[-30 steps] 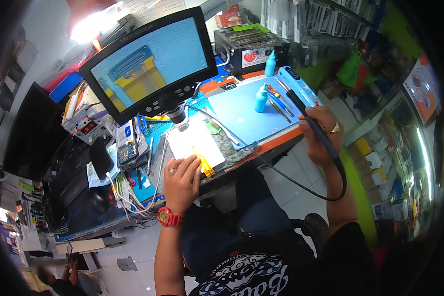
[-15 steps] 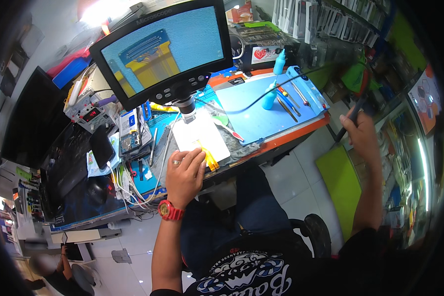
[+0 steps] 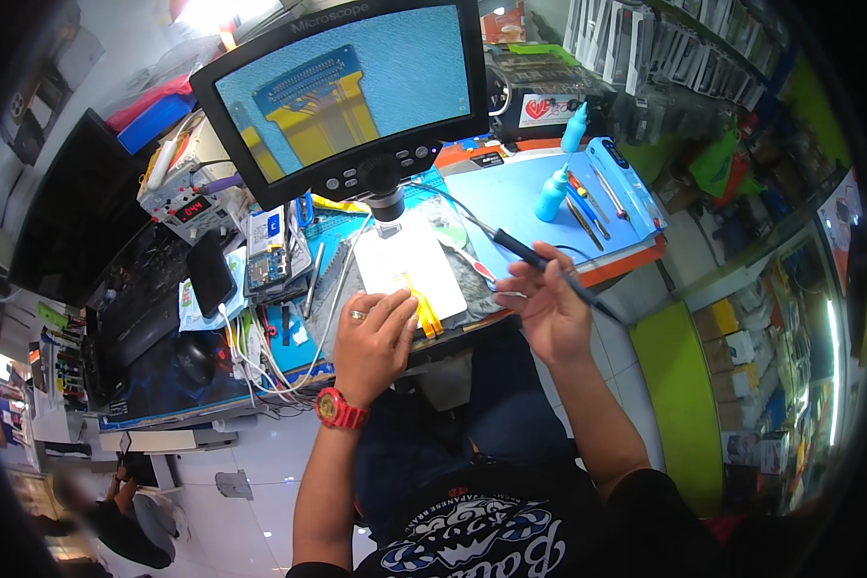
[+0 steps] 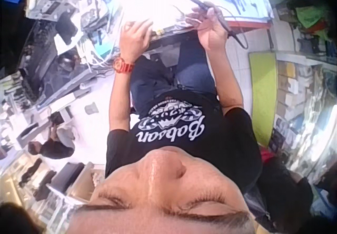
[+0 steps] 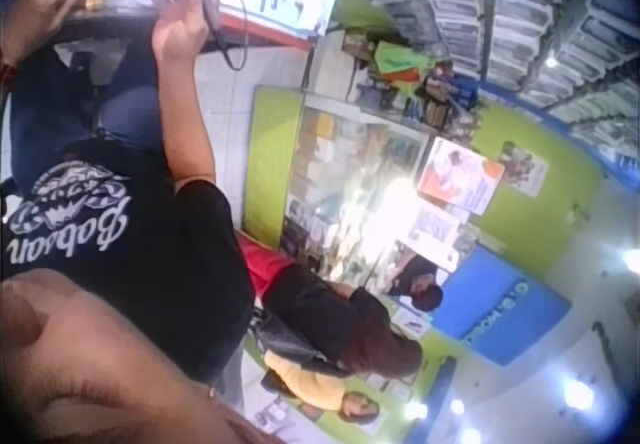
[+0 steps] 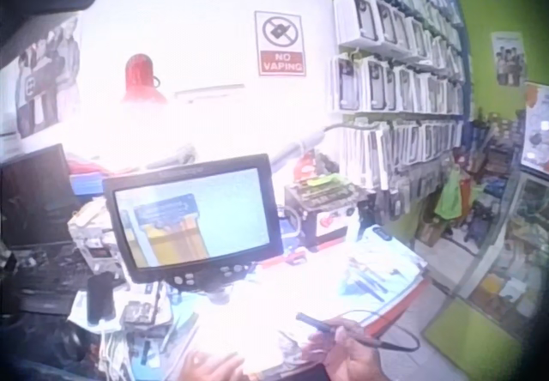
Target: The person solders a component onto a mobile phone screen ribbon cable under a digital microscope, applies a liquid with a dropper, and then fits the component back onto a circuit board.
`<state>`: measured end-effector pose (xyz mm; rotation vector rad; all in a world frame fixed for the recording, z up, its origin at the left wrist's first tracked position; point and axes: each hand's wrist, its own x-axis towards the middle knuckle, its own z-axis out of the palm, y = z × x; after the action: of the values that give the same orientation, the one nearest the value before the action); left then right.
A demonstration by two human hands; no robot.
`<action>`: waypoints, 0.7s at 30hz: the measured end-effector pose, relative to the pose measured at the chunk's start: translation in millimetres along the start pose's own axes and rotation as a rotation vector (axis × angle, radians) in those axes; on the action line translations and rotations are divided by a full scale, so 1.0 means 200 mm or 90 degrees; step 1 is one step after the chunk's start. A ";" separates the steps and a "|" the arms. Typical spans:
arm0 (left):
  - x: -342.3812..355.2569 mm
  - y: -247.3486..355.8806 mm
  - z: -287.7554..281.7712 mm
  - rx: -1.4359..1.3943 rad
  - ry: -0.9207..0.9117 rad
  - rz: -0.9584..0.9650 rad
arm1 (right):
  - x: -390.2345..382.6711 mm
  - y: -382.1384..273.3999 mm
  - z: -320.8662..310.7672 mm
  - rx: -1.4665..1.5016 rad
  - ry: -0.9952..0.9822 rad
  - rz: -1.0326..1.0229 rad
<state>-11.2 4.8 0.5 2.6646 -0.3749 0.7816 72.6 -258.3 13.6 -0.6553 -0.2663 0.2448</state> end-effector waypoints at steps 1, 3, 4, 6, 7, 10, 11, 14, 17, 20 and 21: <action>0.00 0.00 0.00 0.000 0.001 0.001 | 0.02 0.05 0.00 -0.092 -0.024 -0.057; 0.01 0.01 0.00 -0.005 0.006 0.002 | 0.06 0.13 0.02 -0.277 -0.073 -0.169; 0.01 0.01 0.00 -0.007 0.008 0.002 | 0.08 0.13 0.02 -0.422 -0.088 -0.218; 0.01 0.01 -0.01 -0.014 -0.001 -0.010 | 0.18 0.11 0.02 -0.697 -0.203 -0.377; 0.01 0.01 -0.01 -0.020 -0.007 -0.014 | 0.22 0.10 0.02 -0.835 -0.259 -0.459; 0.01 0.01 -0.01 -0.014 -0.005 -0.009 | 0.24 0.12 0.04 -1.028 -0.229 -0.460; 0.01 0.01 -0.01 -0.017 -0.007 -0.010 | 0.24 0.13 0.04 -1.081 -0.218 -0.453; 0.01 0.01 -0.01 -0.022 -0.009 -0.010 | 0.29 0.15 0.01 -1.072 -0.201 -0.424; 0.01 0.01 -0.02 -0.019 -0.007 -0.007 | 0.35 0.19 0.00 -1.079 -0.173 -0.431; 0.01 0.00 -0.01 -0.018 -0.007 -0.006 | 0.42 0.21 0.00 -1.025 -0.111 -0.430; 0.01 0.00 -0.01 -0.016 -0.007 -0.005 | 0.44 0.21 0.00 -0.994 -0.087 -0.424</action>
<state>-10.9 5.1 3.0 2.6464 -0.3747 0.7558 149.2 -199.7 1.8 -2.0234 -0.7991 -0.6652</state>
